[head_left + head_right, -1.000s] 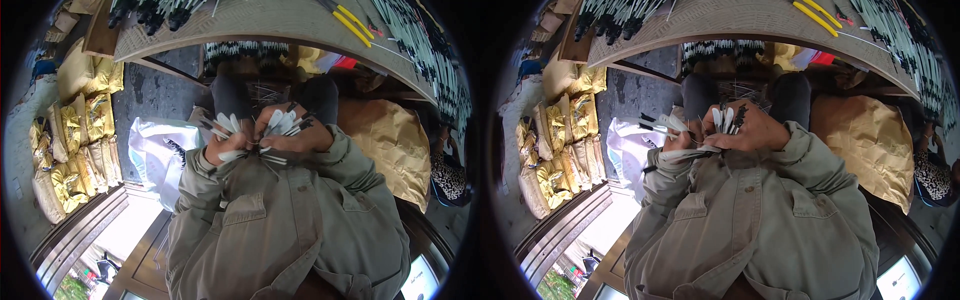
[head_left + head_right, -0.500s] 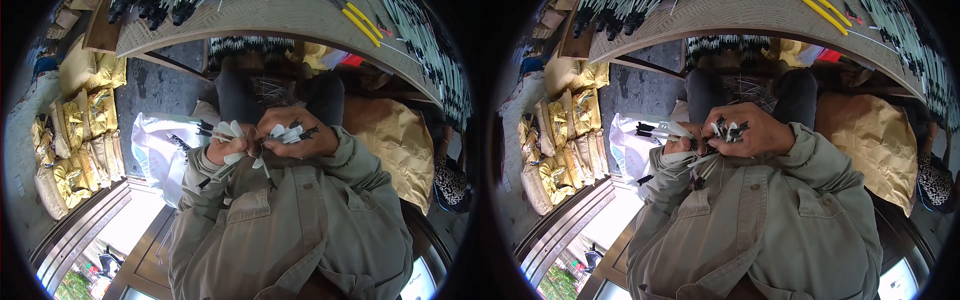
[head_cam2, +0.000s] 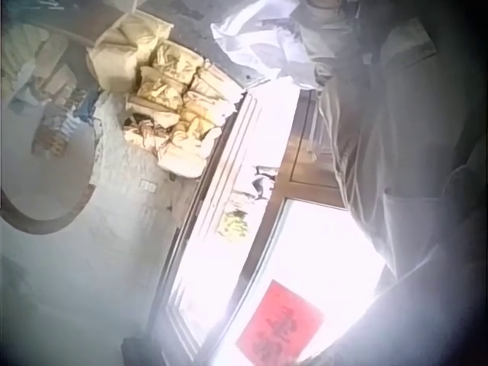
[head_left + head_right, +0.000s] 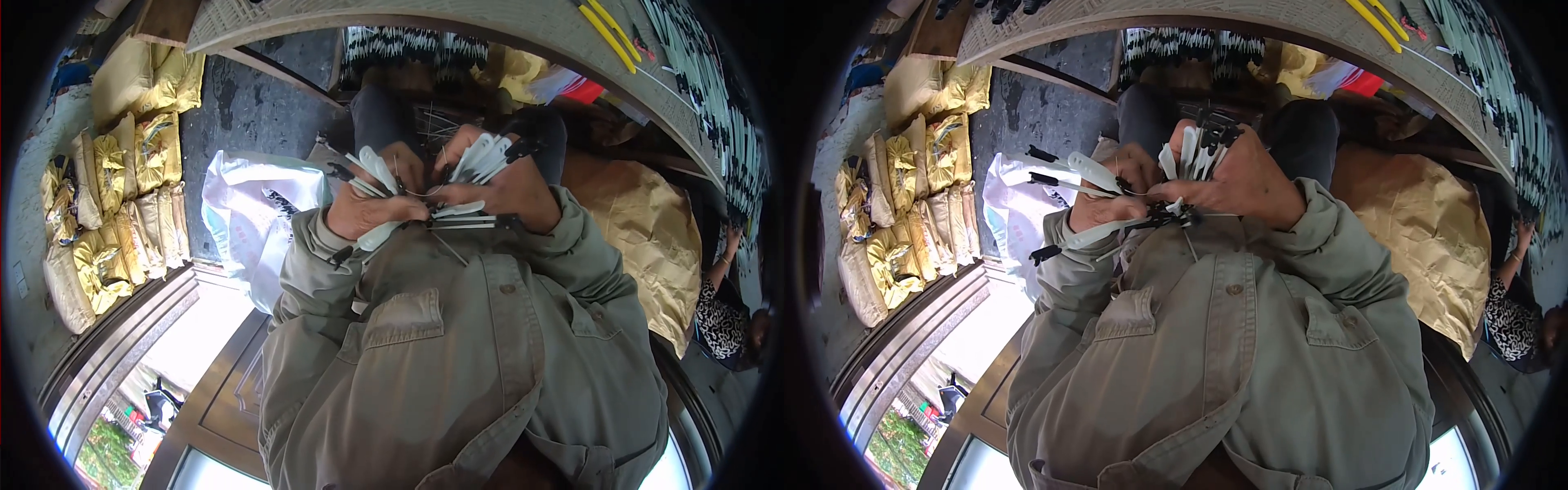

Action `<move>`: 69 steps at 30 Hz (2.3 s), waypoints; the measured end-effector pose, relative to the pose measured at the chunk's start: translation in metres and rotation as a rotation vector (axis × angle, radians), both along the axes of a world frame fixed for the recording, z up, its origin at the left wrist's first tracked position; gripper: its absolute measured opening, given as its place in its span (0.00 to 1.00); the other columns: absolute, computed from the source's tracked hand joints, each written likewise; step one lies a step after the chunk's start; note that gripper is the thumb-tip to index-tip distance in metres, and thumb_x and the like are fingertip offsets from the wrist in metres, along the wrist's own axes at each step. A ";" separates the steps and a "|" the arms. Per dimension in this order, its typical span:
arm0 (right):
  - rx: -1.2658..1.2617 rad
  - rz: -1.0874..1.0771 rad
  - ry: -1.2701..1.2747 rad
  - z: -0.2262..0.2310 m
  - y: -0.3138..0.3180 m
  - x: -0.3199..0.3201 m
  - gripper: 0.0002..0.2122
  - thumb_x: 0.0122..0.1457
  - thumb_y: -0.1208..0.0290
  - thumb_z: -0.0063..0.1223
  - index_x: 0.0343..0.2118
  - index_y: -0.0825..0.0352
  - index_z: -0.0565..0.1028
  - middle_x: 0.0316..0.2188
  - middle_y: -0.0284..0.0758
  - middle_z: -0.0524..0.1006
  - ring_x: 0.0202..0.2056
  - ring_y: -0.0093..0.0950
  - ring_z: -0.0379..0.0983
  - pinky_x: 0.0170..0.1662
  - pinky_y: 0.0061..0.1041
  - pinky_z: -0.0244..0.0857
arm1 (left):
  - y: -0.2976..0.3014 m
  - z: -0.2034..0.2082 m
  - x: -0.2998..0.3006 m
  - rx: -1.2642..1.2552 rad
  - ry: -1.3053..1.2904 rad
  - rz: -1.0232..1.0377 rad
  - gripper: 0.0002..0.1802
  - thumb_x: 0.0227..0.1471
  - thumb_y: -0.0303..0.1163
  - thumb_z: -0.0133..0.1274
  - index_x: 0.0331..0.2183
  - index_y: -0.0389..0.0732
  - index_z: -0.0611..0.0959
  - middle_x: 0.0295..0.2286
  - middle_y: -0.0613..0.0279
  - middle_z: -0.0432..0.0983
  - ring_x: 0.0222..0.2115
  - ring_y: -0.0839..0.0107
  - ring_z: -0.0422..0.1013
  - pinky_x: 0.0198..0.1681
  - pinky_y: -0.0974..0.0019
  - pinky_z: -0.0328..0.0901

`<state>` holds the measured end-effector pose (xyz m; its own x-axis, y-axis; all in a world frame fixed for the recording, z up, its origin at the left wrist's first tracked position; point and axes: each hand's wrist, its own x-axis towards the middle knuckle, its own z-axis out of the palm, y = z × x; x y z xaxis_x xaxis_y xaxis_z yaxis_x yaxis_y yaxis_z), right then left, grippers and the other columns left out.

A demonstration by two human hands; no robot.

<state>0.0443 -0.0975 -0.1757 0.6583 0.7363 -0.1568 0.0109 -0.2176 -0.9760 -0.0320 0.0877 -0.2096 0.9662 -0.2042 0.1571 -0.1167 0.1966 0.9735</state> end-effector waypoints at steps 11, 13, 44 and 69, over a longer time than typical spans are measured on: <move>0.079 0.023 -0.167 -0.016 -0.008 0.017 0.17 0.42 0.63 0.63 0.29 0.68 0.69 0.20 0.35 0.71 0.23 0.23 0.68 0.28 0.23 0.61 | -0.002 -0.022 -0.004 -0.079 0.243 0.173 0.17 0.31 0.19 0.60 0.31 0.29 0.78 0.25 0.60 0.71 0.24 0.74 0.66 0.27 0.71 0.61; 0.051 0.059 -0.123 -0.009 -0.006 0.023 0.19 0.43 0.59 0.61 0.30 0.67 0.69 0.23 0.38 0.71 0.23 0.29 0.65 0.31 0.26 0.61 | -0.002 -0.020 0.001 -0.161 0.317 0.251 0.17 0.31 0.21 0.59 0.31 0.31 0.76 0.25 0.57 0.72 0.24 0.71 0.69 0.28 0.70 0.66; 0.111 -0.432 -0.538 0.069 -0.095 0.290 0.12 0.57 0.62 0.47 0.36 0.66 0.73 0.23 0.24 0.71 0.27 0.15 0.66 0.33 0.16 0.62 | 0.002 -0.017 0.000 -0.334 0.344 0.093 0.17 0.33 0.20 0.60 0.32 0.26 0.78 0.24 0.54 0.73 0.24 0.71 0.69 0.27 0.71 0.62; 0.168 0.542 0.106 0.041 -0.008 0.034 0.08 0.50 0.70 0.55 0.24 0.69 0.71 0.25 0.29 0.74 0.27 0.17 0.67 0.31 0.19 0.62 | -0.015 -0.015 -0.026 -0.018 0.323 0.034 0.23 0.34 0.18 0.60 0.38 0.29 0.75 0.32 0.60 0.73 0.33 0.73 0.69 0.36 0.69 0.66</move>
<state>0.0787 -0.1053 -0.1344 0.1668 0.9846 -0.0531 -0.0216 -0.0502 -0.9985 -0.0578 0.0725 -0.2241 0.9728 -0.1713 -0.1557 0.1912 0.2155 0.9576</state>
